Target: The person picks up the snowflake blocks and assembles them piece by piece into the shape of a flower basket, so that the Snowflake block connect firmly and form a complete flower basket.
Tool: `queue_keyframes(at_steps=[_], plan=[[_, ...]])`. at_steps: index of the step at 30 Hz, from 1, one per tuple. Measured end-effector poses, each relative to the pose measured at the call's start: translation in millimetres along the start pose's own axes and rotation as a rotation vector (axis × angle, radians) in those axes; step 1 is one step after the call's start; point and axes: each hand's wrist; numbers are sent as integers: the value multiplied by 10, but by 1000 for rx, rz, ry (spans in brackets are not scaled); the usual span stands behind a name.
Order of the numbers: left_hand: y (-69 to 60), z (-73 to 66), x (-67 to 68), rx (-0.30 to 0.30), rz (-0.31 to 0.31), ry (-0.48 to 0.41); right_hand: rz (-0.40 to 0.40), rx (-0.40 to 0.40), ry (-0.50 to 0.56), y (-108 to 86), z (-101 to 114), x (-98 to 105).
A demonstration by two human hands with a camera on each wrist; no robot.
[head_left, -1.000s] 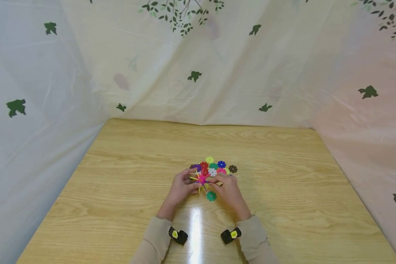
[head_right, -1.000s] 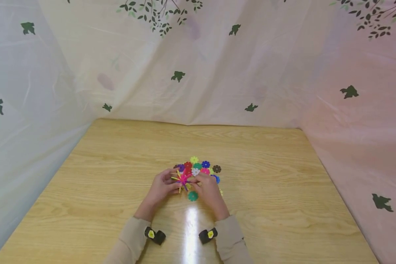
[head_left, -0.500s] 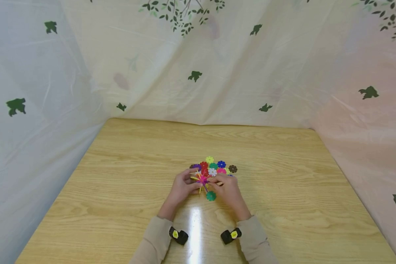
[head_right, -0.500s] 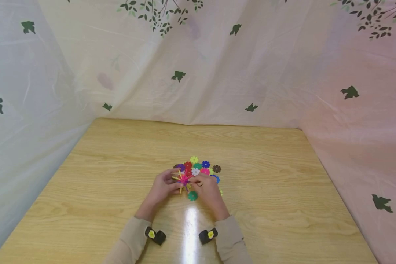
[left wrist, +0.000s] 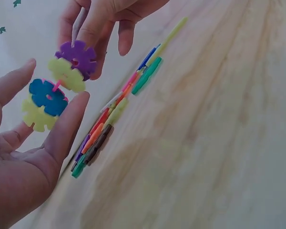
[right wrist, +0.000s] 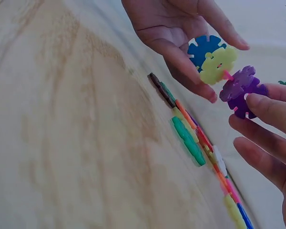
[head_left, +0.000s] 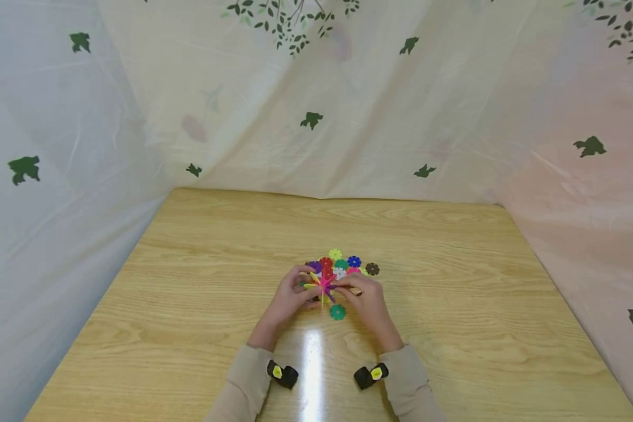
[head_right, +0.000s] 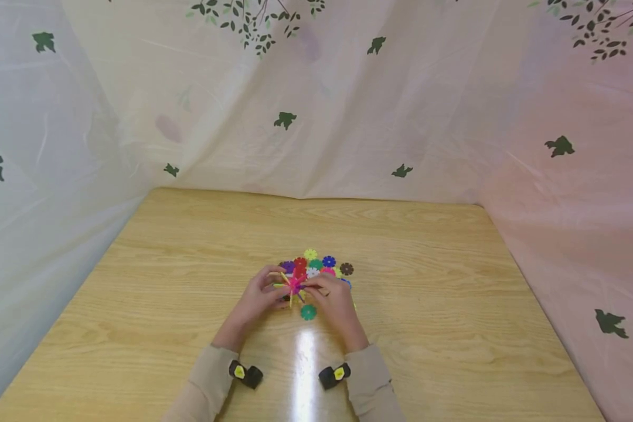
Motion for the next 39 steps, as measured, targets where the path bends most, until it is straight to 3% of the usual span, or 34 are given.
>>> queue_keyframes(at_steps=[4,7,10,13,16,18,33,36,39], plan=[[-13,1,29,25,7,-53,-4,16,20,-3,-33,-3],[-10,-5,44,56,-8,-50,48,-72,-8,-1,-22,26],[3,-3,58,80,-56,-49,165,-254,-73,-3,7,89],[14,0,66,79,-102,-47,339,-412,-160,-9,20,147],[14,8,68,62,-113,-64,492,-456,-212,-12,33,172],[10,14,70,53,-102,-87,539,-439,-231,-13,48,173],[-41,-2,69,74,14,-247,575,-452,-266,-23,123,181],[-45,-3,66,90,29,-308,548,-472,-251,-19,122,171],[-51,-4,61,99,48,-342,451,-515,-218,-10,110,153]])
Point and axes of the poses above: each hand's wrist, its own y-axis towards the middle knuckle, its own x-axis out of the back of the hand, z = x × y, and after that the axes turned 7 degrees about -x, right-handed
